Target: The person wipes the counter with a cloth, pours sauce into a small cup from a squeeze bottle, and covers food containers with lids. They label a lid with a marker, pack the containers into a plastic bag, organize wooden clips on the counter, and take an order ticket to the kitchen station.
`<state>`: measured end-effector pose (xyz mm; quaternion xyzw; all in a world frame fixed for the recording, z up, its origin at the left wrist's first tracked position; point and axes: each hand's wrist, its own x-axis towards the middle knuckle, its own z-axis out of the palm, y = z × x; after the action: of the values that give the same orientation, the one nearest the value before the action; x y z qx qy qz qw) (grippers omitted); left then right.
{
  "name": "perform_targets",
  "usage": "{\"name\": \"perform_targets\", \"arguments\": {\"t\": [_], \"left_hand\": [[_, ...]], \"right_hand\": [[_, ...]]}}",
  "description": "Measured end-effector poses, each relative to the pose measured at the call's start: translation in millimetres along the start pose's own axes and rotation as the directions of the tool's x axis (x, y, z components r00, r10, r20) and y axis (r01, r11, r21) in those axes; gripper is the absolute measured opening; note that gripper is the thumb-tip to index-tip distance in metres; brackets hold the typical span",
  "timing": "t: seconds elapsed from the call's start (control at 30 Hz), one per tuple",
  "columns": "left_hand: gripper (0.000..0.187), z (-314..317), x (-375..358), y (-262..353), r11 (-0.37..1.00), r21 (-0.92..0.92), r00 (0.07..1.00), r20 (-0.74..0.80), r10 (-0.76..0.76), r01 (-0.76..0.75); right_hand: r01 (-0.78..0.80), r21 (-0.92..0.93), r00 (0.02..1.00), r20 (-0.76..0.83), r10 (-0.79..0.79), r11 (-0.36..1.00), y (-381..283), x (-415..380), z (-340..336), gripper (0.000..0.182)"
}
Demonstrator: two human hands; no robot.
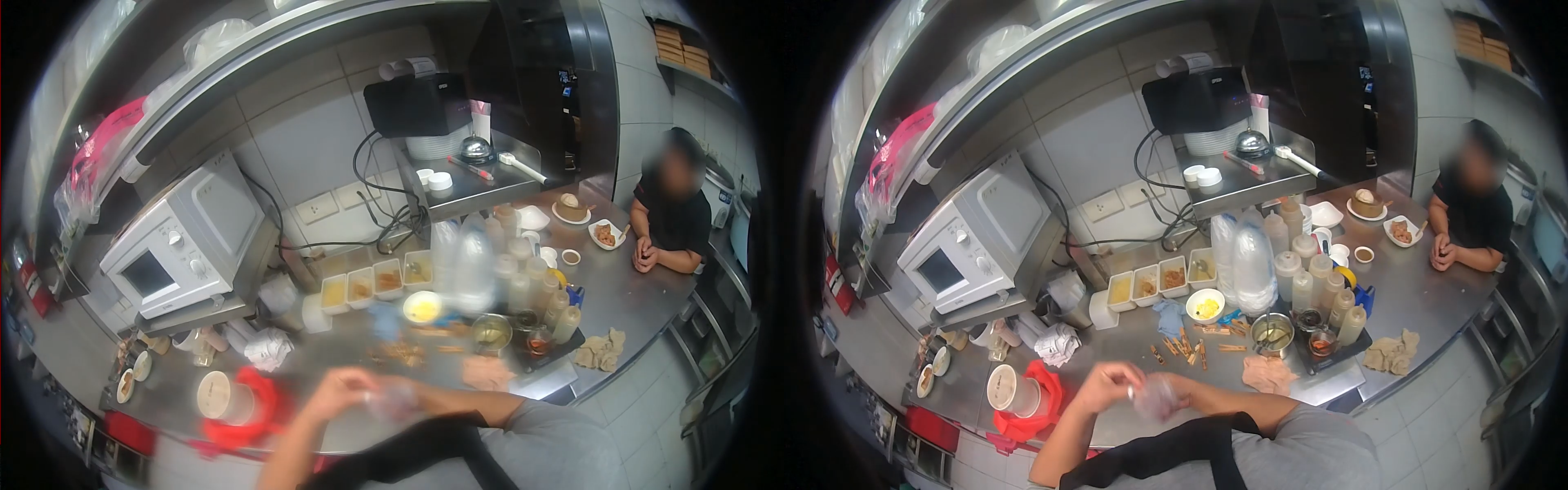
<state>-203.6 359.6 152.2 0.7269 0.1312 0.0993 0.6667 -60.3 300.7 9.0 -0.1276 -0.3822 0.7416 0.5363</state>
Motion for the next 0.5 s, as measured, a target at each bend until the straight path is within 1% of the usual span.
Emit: {"name": "perform_targets", "arguments": {"t": [0.03,0.07,0.1,0.13,0.17,0.2,0.23,0.27,0.3,0.37,0.4,0.43,0.47,0.5], "left_hand": [[0.014,2.8,-0.4,-5.5,0.927,0.288,0.963,0.193,0.189,-0.240],[0.015,7.5,-5.6,-4.7,0.812,0.509,0.958,0.153,0.242,-0.286],[0.016,13.8,-14.3,-0.1,0.646,0.701,0.945,0.130,0.301,-0.302],[0.017,17.0,-20.3,0.6,0.442,0.850,0.924,0.122,0.363,-0.286],[0.016,15.0,-22.2,-8.4,0.384,0.893,0.896,0.045,0.442,-0.235],[0.015,9.1,-22.6,-26.6,0.537,0.825,0.870,-0.125,0.477,-0.176],[0.014,-1.7,-20.4,-53.5,0.677,0.724,0.827,-0.297,0.477,-0.130],[0.013,-14.7,-17.8,-84.9,0.797,0.595,0.769,-0.461,0.442,-0.101],[0.009,-31.1,-14.0,-123.3,0.884,0.445,0.725,-0.560,0.401,-0.146],[0.009,-14.0,-16.8,-122.6,0.975,0.160,0.705,-0.675,0.220,-0.151],[0.009,-5.9,-16.6,-122.6,0.987,0.010,0.693,-0.711,0.120,-0.161],[0.011,-3.2,-19.8,-127.8,0.991,-0.014,0.713,-0.696,0.087,-0.134],[0.012,-2.3,-23.8,-135.9,0.994,-0.043,0.728,-0.685,0.040,-0.096],[0.012,-2.2,-27.6,-145.8,0.996,-0.072,0.740,-0.672,-0.007,-0.056]], "right_hand": [[-0.004,-0.114,1.000,-0.004,0.003,0.993,-6.8,2.0,-12.4,0.022],[-0.008,-0.225,1.000,-0.009,0.006,0.974,-15.4,2.4,-15.6,0.020],[0.011,-0.435,0.995,-0.084,-0.053,0.900,-22.1,2.3,-17.3,0.018],[0.008,-0.625,0.981,-0.145,-0.127,0.781,-32.5,1.7,-12.1,0.015],[-0.019,-0.782,0.960,-0.188,-0.208,0.623,-37.8,0.5,-7.3,0.013],[0.110,-0.899,0.918,-0.072,-0.391,0.424,-37.2,0.3,-4.3,0.013],[0.208,-0.960,0.842,0.078,-0.534,0.189,-35.3,1.5,-1.4,0.013],[0.268,-0.961,0.739,0.249,-0.626,-0.066,-32.7,2.0,2.6,0.014],[0.256,-0.961,0.716,0.261,-0.647,-0.104,-27.7,0.5,10.0,0.017],[0.258,-0.943,0.696,0.331,-0.637,-0.209,-7.8,1.9,6.5,0.016],[0.259,-0.929,0.686,0.369,-0.627,-0.262,-0.8,2.6,3.1,0.015],[0.157,-0.985,0.766,0.163,-0.622,-0.065,0.5,0.0,12.3,0.013],[0.070,-0.988,0.834,-0.016,-0.552,0.134,1.1,0.1,13.0,0.015],[-0.036,-0.946,0.878,-0.183,-0.442,0.321,2.1,-0.1,13.6,0.016]]}}
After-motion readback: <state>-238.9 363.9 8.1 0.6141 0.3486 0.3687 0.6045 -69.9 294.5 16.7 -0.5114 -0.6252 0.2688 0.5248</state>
